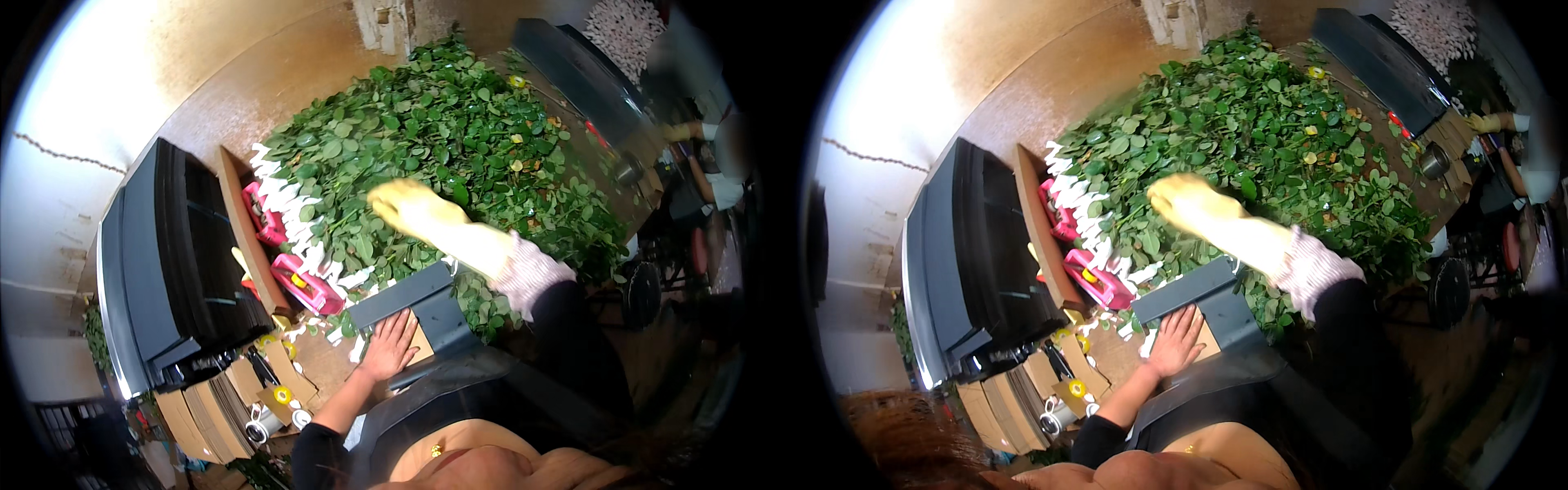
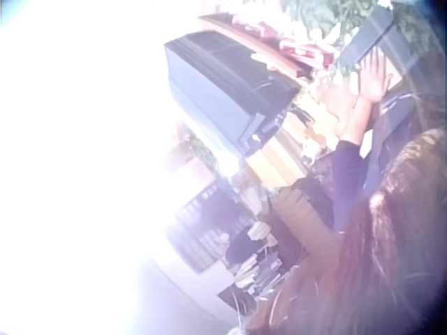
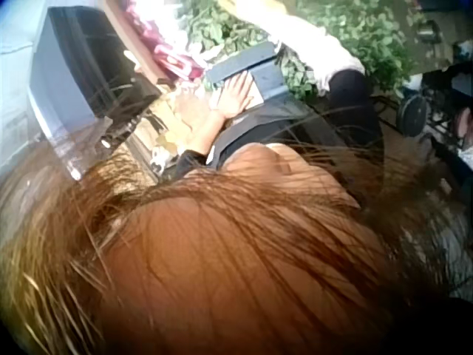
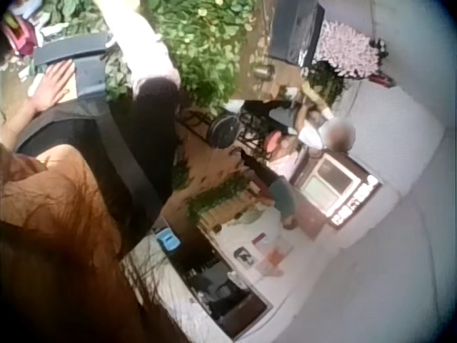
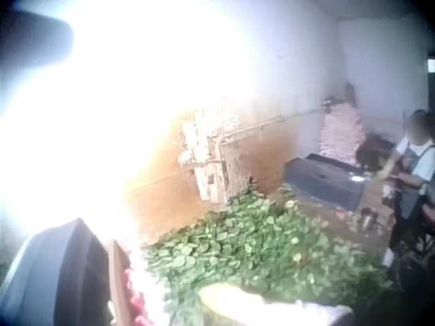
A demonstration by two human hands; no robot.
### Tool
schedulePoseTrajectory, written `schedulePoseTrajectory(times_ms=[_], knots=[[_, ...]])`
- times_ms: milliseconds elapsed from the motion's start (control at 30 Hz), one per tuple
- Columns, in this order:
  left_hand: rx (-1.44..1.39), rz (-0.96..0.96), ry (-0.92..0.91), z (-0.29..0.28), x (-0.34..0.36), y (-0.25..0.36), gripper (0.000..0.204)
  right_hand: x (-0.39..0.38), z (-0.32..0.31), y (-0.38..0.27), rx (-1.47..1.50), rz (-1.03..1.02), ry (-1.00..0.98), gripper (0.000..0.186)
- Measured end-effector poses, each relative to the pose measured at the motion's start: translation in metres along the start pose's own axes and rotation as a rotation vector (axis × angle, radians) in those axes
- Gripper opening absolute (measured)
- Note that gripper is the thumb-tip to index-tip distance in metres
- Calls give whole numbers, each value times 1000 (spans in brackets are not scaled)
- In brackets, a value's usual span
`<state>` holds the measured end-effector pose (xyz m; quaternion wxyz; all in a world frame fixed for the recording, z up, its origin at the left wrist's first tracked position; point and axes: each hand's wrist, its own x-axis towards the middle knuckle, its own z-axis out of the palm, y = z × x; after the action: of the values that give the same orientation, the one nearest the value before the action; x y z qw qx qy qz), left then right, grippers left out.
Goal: The person arranges white flower buds and green leaves into a black rectangular tray. They place the buds in a row, add leaves around them, and then close the tray. The person repeats this process with multiple trays.
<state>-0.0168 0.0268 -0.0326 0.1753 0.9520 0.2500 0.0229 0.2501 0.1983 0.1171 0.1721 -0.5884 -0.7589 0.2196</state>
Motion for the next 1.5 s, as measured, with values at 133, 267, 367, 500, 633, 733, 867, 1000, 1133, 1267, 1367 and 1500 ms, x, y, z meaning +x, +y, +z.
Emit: schedulePoseTrajectory(times_ms=[133,267,367,500,633,733,867,1000,1133,1267,1367,1500], knots=[[-157,-98,82,-5,0,15,60,80,64,71,-451,145,-177,37],[-209,-127,190,-17,3,23,49,91,92,80,-466,74,-81,43],[-222,-129,207,-22,2,25,47,79,63,72,-174,135,-148,24],[-230,-125,268,-19,-1,26,45,17,-20,63,282,-342,371,17],[-242,-116,306,-23,-1,31,40,-59,-57,-28,609,-590,171,11],[-161,-101,223,-10,-8,21,38,-108,-29,-87,-33,-633,-86,10],[-596,-269,64,1,-22,14,60,-159,-7,-78,-158,-329,-329,8],[-381,-203,178,-1,-24,13,88,-196,38,2,-299,236,-573,10],[-677,-359,229,-21,-17,31,98,-242,39,65,-27,309,-602,3],[-368,-156,204,-8,-18,21,51,-267,59,79,-99,187,-657,18],[-467,-163,182,-8,-17,18,36,-246,23,81,-113,219,-818,39],[-462,-167,161,-16,-21,19,37,-139,-14,88,-156,191,-443,24]])
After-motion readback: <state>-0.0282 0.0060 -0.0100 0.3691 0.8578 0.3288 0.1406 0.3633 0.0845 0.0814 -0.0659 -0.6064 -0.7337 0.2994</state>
